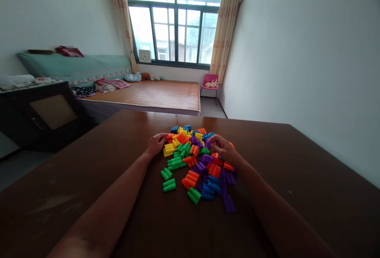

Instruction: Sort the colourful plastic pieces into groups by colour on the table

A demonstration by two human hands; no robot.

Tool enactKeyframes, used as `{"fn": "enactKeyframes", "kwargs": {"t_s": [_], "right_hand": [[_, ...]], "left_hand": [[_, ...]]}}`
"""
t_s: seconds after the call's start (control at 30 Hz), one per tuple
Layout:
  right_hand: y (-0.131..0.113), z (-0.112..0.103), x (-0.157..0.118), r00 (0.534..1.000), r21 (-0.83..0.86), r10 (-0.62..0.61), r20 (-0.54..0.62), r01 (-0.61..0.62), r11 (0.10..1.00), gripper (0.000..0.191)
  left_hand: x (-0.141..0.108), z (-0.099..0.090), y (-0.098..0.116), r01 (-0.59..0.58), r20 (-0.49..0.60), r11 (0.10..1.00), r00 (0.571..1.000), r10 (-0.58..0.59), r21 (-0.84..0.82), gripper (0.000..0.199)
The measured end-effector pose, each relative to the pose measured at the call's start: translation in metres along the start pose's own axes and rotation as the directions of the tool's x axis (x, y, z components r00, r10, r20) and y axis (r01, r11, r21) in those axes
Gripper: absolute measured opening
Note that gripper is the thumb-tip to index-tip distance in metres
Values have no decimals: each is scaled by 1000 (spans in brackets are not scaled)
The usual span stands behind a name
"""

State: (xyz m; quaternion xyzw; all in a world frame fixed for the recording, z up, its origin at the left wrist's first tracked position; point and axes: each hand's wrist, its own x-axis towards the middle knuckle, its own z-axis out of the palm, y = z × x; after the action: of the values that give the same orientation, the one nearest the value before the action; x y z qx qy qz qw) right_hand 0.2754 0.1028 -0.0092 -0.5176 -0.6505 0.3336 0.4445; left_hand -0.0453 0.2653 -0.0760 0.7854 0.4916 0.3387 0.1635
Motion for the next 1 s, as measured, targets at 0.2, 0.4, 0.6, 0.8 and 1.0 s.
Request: {"fn": "enactKeyframes", "kwargs": {"t_s": [0.2, 0.4, 0.6, 0.8, 1.0], "right_hand": [[73, -94, 23, 830, -18, 285, -480, -334, 942, 25], [139, -127, 21, 690, -273, 192, -697, -504, 819, 20], [147, -131, 6, 827, -420, 53, -559, -338, 842, 38], [145, -125, 16, 840, -514, 3, -543, -336, 789, 20], [150, -124, 29, 795, -555, -2, -606, -421, 718, 16]], "left_hand": [[0, -1, 1, -5, -4, 1000, 1000, 4, -31, 34], [-1, -4, -1, -7, 13, 999, 1000, 8, -48, 34], [0, -6, 1, -6, -1, 999, 1000, 6, -47, 36], [-1, -9, 5, 0, 17, 1000, 1000, 0, -30, 38], [-2, -10, 7, -2, 21, 1000, 1000, 3, -24, 38]]}}
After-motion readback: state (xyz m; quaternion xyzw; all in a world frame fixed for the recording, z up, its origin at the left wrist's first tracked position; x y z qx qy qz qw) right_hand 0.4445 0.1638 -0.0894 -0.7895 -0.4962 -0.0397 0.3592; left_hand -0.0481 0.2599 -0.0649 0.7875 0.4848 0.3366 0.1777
